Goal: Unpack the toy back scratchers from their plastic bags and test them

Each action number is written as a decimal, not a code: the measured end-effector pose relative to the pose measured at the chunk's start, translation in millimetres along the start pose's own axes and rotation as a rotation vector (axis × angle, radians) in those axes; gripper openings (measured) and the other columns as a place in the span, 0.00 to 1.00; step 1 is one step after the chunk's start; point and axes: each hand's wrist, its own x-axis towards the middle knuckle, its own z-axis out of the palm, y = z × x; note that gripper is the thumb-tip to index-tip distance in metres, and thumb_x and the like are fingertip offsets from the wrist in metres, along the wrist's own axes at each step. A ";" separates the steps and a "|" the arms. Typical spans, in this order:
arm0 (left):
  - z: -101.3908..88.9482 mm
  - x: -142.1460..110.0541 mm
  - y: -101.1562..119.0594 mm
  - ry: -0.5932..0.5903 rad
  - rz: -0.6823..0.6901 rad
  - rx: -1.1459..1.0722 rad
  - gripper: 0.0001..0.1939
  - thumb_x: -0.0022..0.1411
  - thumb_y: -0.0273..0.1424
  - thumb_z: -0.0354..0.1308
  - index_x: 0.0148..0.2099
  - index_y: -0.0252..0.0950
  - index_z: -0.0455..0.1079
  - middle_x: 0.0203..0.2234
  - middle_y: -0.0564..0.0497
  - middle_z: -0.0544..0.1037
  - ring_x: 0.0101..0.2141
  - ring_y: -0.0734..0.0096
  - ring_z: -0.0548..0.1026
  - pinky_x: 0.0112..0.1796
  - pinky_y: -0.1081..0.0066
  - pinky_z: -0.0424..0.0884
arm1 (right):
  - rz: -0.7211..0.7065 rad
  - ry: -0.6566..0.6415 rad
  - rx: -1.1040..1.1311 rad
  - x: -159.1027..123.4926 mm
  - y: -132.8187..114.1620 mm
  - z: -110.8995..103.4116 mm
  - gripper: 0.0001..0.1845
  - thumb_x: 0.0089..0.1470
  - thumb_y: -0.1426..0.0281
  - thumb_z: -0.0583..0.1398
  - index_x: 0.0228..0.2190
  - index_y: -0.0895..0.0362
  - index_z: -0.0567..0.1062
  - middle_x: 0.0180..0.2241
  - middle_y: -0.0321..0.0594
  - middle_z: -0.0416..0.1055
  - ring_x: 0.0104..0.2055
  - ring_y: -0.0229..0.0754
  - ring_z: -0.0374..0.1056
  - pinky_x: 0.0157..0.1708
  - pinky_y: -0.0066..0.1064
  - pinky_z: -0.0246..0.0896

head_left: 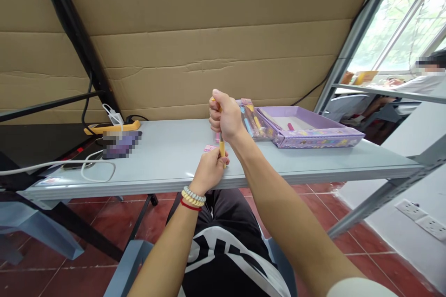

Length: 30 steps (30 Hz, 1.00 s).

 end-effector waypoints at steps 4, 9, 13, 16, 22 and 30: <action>-0.3 0.1 1.3 0.002 -0.005 -0.019 0.07 0.58 0.22 0.48 0.34 0.36 0.65 0.27 0.52 0.77 0.28 0.72 0.72 0.33 0.72 0.66 | -0.005 -0.010 0.019 -0.9 1.1 -1.7 0.24 0.51 0.53 0.58 0.19 0.53 0.52 0.14 0.24 0.38 0.13 0.27 0.31 0.12 0.24 0.27; 0.2 -0.5 2.7 0.018 -0.010 0.013 0.08 0.59 0.22 0.48 0.33 0.36 0.66 0.28 0.51 0.78 0.29 0.72 0.73 0.32 0.72 0.66 | -0.001 -0.009 0.044 -1.8 2.1 -5.5 0.23 0.52 0.53 0.57 0.19 0.53 0.53 0.13 0.24 0.38 0.13 0.27 0.31 0.12 0.24 0.26; 0.7 -1.0 3.7 0.030 -0.009 0.021 0.08 0.59 0.22 0.49 0.32 0.35 0.67 0.27 0.51 0.78 0.28 0.73 0.73 0.32 0.72 0.65 | 0.007 -0.023 0.058 -1.8 3.1 -6.8 0.24 0.50 0.52 0.58 0.19 0.53 0.53 0.13 0.24 0.38 0.13 0.27 0.31 0.11 0.24 0.26; 1.1 -1.2 4.4 0.042 -0.016 0.018 0.08 0.59 0.21 0.49 0.32 0.35 0.67 0.26 0.52 0.78 0.27 0.73 0.72 0.31 0.73 0.65 | 0.005 -0.031 0.050 -0.7 5.1 -7.5 0.24 0.50 0.51 0.57 0.19 0.53 0.53 0.13 0.24 0.38 0.13 0.27 0.31 0.12 0.24 0.26; 2.6 -1.0 3.4 0.058 0.006 0.027 0.08 0.59 0.21 0.49 0.33 0.36 0.67 0.26 0.52 0.78 0.28 0.73 0.73 0.32 0.73 0.66 | -0.004 -0.029 0.020 0.4 8.0 -8.7 0.26 0.50 0.49 0.57 0.20 0.53 0.52 0.13 0.24 0.38 0.14 0.27 0.30 0.12 0.24 0.27; 4.2 -1.2 4.0 0.069 0.007 0.072 0.08 0.58 0.21 0.49 0.33 0.35 0.69 0.26 0.52 0.78 0.28 0.73 0.74 0.32 0.73 0.66 | -0.061 -0.027 0.018 -5.5 7.1 -15.3 0.26 0.51 0.48 0.56 0.20 0.53 0.52 0.14 0.24 0.38 0.14 0.27 0.31 0.12 0.24 0.27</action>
